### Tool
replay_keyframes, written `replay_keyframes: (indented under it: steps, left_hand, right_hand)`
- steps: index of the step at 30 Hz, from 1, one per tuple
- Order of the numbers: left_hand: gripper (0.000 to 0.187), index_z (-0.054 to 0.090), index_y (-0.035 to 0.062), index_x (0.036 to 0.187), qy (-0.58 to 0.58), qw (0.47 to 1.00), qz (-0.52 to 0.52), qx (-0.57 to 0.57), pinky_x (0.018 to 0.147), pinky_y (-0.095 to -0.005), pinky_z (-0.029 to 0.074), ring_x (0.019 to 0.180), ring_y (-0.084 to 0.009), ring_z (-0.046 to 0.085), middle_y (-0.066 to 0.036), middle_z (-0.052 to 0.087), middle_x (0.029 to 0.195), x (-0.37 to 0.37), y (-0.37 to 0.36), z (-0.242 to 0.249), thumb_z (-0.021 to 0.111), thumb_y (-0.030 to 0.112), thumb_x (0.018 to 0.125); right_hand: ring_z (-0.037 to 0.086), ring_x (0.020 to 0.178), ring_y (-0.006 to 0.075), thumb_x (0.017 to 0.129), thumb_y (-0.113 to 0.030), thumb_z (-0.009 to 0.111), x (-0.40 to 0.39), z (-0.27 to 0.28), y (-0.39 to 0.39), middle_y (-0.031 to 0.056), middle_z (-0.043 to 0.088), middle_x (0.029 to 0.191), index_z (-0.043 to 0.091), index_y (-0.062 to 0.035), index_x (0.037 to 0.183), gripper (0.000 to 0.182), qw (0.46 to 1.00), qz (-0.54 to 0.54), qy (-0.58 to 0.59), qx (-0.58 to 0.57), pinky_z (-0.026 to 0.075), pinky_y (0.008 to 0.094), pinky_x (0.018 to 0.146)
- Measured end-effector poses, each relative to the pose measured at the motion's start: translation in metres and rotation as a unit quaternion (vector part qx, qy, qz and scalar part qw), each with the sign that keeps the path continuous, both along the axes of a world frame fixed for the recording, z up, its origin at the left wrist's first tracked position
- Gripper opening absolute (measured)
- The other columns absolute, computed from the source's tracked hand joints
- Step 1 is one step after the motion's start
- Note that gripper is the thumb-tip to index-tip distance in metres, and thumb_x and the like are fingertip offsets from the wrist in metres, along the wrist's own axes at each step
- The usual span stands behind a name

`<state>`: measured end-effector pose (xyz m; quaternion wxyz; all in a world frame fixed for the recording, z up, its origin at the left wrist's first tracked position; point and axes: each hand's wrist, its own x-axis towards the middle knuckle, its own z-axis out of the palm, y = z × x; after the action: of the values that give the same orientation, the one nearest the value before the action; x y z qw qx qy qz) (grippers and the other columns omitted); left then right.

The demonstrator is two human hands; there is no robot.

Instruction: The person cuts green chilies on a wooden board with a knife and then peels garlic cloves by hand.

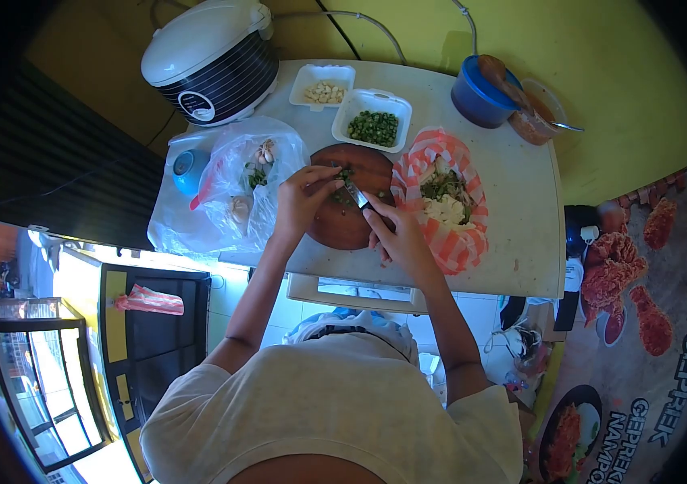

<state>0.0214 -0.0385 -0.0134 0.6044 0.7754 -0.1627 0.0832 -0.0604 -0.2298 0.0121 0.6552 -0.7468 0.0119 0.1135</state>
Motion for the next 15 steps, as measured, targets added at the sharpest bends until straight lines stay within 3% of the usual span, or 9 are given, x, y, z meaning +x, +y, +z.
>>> replay_keyframes:
  steps: [3, 5, 8, 10, 11, 15]
  left_hand:
    - [0.025, 0.073, 0.0006, 0.106, -0.012, 1.0, -0.008, -0.01, 0.075, -0.0302, 0.054, 0.085, -0.0208, 0.069, -0.012, 0.07, 0.102, 0.016, -0.012, 0.014, 0.074, 0.005, 0.082]
    - [0.025, 0.072, 0.0, 0.107, 0.057, 0.998, -0.025, -0.009, 0.076, -0.0309, 0.055, 0.086, -0.0218, 0.07, -0.014, 0.07, 0.102, 0.031, -0.022, 0.031, 0.073, 0.004, 0.082]
    - [0.026, 0.072, 0.0008, 0.109, -0.023, 0.999, -0.041, 0.017, 0.08, -0.0304, 0.055, 0.091, -0.0183, 0.069, -0.012, 0.07, 0.103, 0.066, -0.037, 0.037, 0.073, 0.009, 0.085]
    - [0.028, 0.072, 0.002, 0.11, -0.015, 0.998, -0.036, 0.041, 0.08, -0.0318, 0.055, 0.088, -0.0183, 0.069, -0.013, 0.071, 0.1, 0.087, -0.043, 0.033, 0.074, 0.012, 0.085]
    - [0.029, 0.072, 0.0021, 0.111, -0.025, 0.998, -0.026, 0.05, 0.08, -0.0317, 0.054, 0.088, -0.0177, 0.069, -0.013, 0.071, 0.098, 0.095, -0.045, 0.03, 0.074, 0.013, 0.084]
    - [0.031, 0.071, 0.002, 0.112, -0.046, 0.997, -0.017, 0.055, 0.08, -0.0314, 0.054, 0.086, -0.0168, 0.069, -0.014, 0.072, 0.095, 0.101, -0.041, 0.033, 0.076, 0.015, 0.084]
  right_hand:
    - [0.044, 0.04, 0.005, 0.101, -0.023, 0.055, 0.014, 0.008, -0.009, 0.0017, 0.055, 0.058, 0.048, -0.0095, 0.143, 0.045, 0.999, -0.009, -0.025, -0.019, 0.036, 0.0214, 0.037]
    - [0.044, 0.039, 0.005, 0.101, -0.023, 0.055, 0.028, 0.013, -0.017, 0.0017, 0.056, 0.059, 0.048, -0.0096, 0.143, 0.045, 0.999, -0.023, -0.032, -0.006, 0.036, 0.0214, 0.036]
    - [0.046, 0.042, 0.0046, 0.1, -0.021, 0.056, 0.055, 0.018, -0.033, 0.0009, 0.058, 0.062, 0.052, -0.0091, 0.14, 0.042, 0.998, -0.047, -0.039, 0.011, 0.038, 0.0213, 0.039]
    - [0.049, 0.049, 0.0048, 0.099, -0.019, 0.058, 0.076, 0.015, -0.039, -0.0004, 0.058, 0.063, 0.056, -0.007, 0.136, 0.039, 0.98, -0.073, -0.155, -0.099, 0.041, 0.0222, 0.046]
    - [0.052, 0.055, 0.0062, 0.097, -0.018, 0.06, 0.081, 0.016, -0.046, 0.0004, 0.057, 0.062, 0.058, -0.0077, 0.134, 0.039, 0.975, -0.068, -0.158, -0.142, 0.043, 0.0243, 0.054]
    - [0.051, 0.055, 0.0083, 0.095, -0.018, 0.061, 0.096, -0.001, -0.062, 0.0027, 0.055, 0.061, 0.058, -0.0099, 0.135, 0.04, 0.961, -0.075, -0.19, -0.188, 0.043, 0.0263, 0.056]
